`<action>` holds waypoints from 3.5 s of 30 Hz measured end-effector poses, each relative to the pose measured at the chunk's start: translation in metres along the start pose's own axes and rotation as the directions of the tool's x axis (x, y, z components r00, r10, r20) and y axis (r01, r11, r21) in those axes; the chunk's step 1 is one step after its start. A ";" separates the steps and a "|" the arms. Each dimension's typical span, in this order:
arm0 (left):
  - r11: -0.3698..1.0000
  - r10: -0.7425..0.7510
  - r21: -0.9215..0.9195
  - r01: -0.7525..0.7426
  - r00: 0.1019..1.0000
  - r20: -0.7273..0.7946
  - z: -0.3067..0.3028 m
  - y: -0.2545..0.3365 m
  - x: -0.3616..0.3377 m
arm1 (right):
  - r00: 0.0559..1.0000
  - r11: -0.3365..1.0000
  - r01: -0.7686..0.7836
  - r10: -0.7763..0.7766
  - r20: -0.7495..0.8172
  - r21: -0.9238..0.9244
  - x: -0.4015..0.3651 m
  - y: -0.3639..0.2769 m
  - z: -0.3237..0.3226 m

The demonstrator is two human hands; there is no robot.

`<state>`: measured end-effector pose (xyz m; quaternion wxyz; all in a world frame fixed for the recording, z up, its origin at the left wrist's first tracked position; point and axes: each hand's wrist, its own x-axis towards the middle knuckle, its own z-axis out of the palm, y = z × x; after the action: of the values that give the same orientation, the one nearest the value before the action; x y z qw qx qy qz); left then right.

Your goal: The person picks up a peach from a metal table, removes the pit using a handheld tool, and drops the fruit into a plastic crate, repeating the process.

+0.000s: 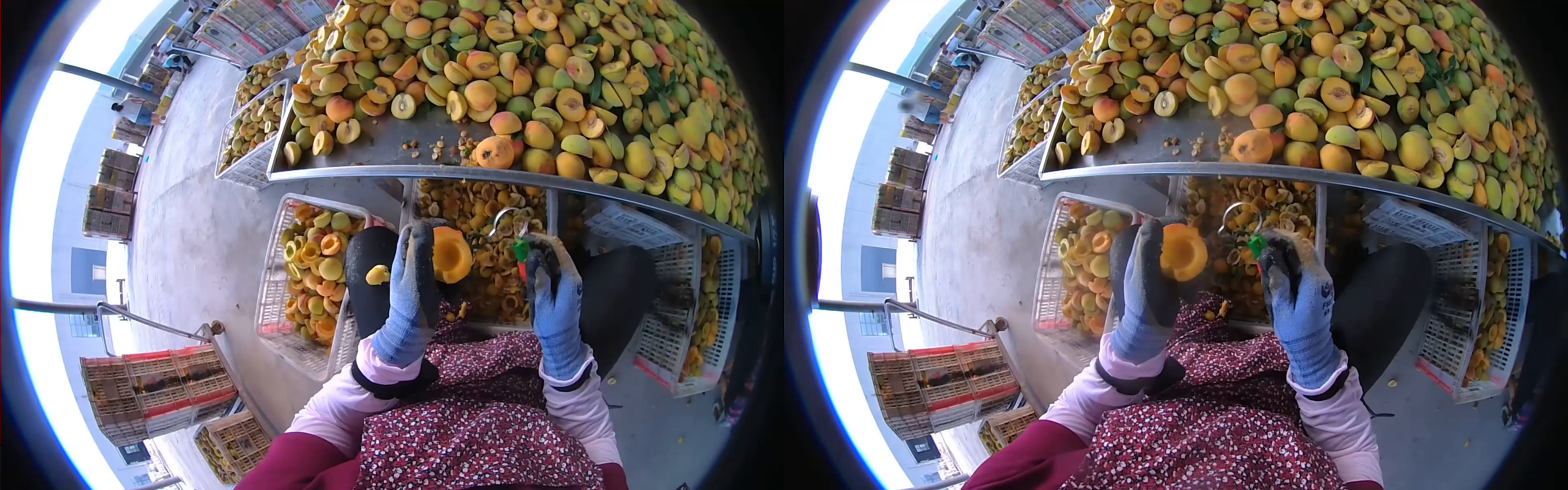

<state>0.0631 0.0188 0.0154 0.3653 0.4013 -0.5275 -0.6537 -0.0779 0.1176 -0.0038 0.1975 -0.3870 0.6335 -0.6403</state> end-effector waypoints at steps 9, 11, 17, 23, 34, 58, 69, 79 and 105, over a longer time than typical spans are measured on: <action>0.933 0.283 0.222 -0.285 0.958 0.040 0.017 -0.012 0.002 | 0.989 0.938 0.112 -0.075 0.126 -0.327 -0.010 0.009 0.000; 0.962 0.221 0.156 -0.222 0.975 0.020 0.017 -0.018 0.003 | 0.986 0.901 0.155 -0.113 0.126 -0.405 -0.010 0.011 -0.001; 0.928 0.304 0.229 -0.294 0.953 -0.008 0.029 0.002 -0.001 | 0.989 0.706 0.071 0.044 0.144 -0.705 -0.013 0.060 0.002; 0.706 0.501 0.544 -0.453 0.863 0.069 0.009 0.001 0.019 | 0.991 0.982 0.076 -0.056 0.118 -0.171 0.007 0.008 0.008; 0.880 0.299 0.370 -0.298 0.953 0.056 0.001 -0.010 0.021 | 0.980 0.900 0.165 -0.104 0.167 -0.404 0.010 0.033 0.017; 0.195 0.171 0.981 -0.027 0.985 -0.007 -0.038 -0.047 0.337 | 0.933 0.860 -0.303 0.355 0.055 -0.410 0.014 0.088 0.010; 0.975 -0.002 0.213 -0.058 0.962 0.273 -0.007 -0.024 0.148 | 0.856 0.830 -0.513 0.475 0.203 0.218 0.026 0.072 0.010; 0.996 -0.076 0.052 0.066 0.974 0.214 0.014 -0.009 0.044 | 0.957 0.876 0.178 -0.048 0.287 -0.447 0.015 0.008 0.020; 0.983 0.184 -0.024 -0.182 0.974 0.132 0.035 -0.022 0.016 | 0.982 0.971 0.143 -0.114 0.153 -0.191 -0.020 0.003 0.021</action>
<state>0.0238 0.0223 -0.0042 0.3902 0.3043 -0.5814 -0.6458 -0.0504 0.1184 -0.0138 0.1596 -0.4896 0.6530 -0.5553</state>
